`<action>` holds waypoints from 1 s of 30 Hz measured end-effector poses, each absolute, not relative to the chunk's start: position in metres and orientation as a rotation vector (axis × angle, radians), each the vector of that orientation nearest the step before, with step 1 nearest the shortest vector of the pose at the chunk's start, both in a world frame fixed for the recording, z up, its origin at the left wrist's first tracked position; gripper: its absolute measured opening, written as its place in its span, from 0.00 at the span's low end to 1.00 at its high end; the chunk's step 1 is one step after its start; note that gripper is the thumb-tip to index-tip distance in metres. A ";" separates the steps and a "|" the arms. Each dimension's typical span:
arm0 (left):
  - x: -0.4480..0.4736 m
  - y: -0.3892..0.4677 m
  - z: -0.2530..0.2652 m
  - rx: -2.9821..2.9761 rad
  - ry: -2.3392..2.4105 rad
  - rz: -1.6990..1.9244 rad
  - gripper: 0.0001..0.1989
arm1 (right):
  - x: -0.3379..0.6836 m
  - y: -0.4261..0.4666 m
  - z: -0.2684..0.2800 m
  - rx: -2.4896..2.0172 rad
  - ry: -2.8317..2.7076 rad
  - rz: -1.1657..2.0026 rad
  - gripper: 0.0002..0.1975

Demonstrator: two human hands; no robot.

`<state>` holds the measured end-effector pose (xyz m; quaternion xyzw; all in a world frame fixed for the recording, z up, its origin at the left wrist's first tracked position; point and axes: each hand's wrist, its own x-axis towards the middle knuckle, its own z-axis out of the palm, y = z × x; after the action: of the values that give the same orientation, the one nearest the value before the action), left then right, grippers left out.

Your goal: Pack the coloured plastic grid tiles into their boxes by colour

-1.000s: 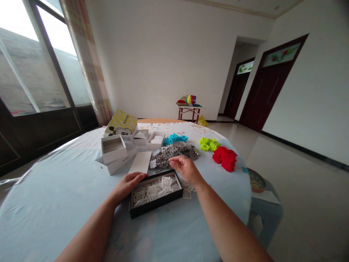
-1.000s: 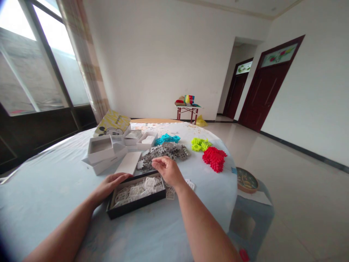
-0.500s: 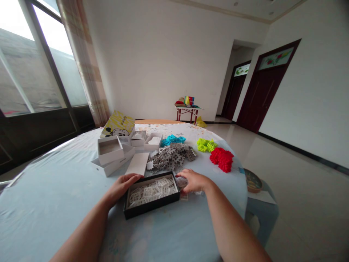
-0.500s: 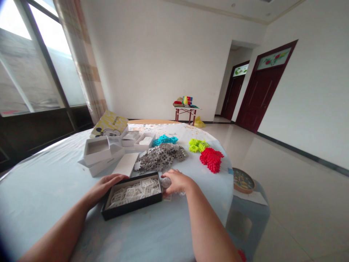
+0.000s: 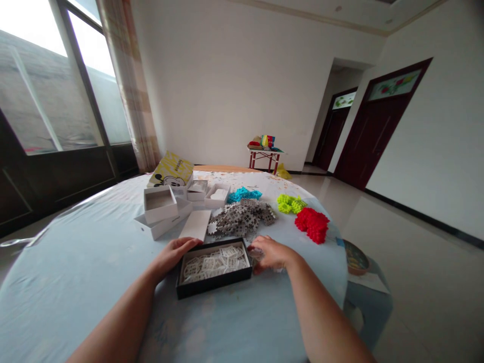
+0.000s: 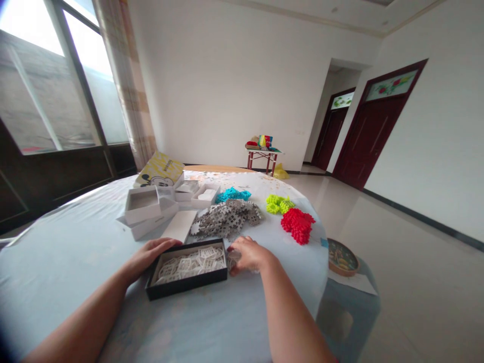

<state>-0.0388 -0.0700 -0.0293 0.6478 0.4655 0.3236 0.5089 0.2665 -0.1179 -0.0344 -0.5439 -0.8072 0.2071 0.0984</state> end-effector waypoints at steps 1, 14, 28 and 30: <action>-0.039 -0.070 -0.030 1.562 1.117 0.781 0.23 | 0.267 -0.117 -0.035 -1.610 -2.376 0.619 0.31; -0.041 -0.067 -0.035 1.527 1.069 0.795 0.23 | 0.266 -0.116 -0.036 -1.594 -2.386 0.633 0.26; -0.042 -0.064 -0.040 1.501 1.060 0.799 0.22 | 0.263 -0.114 -0.039 -1.508 -2.390 0.640 0.19; -0.041 -0.065 -0.039 1.499 1.061 0.800 0.22 | 0.263 -0.115 -0.039 -1.488 -2.345 0.703 0.16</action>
<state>-0.0413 -0.0647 -0.0391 0.6302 0.4463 0.3364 0.5390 0.2630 -0.1154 -0.0393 -0.5143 -0.8108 0.2431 0.1379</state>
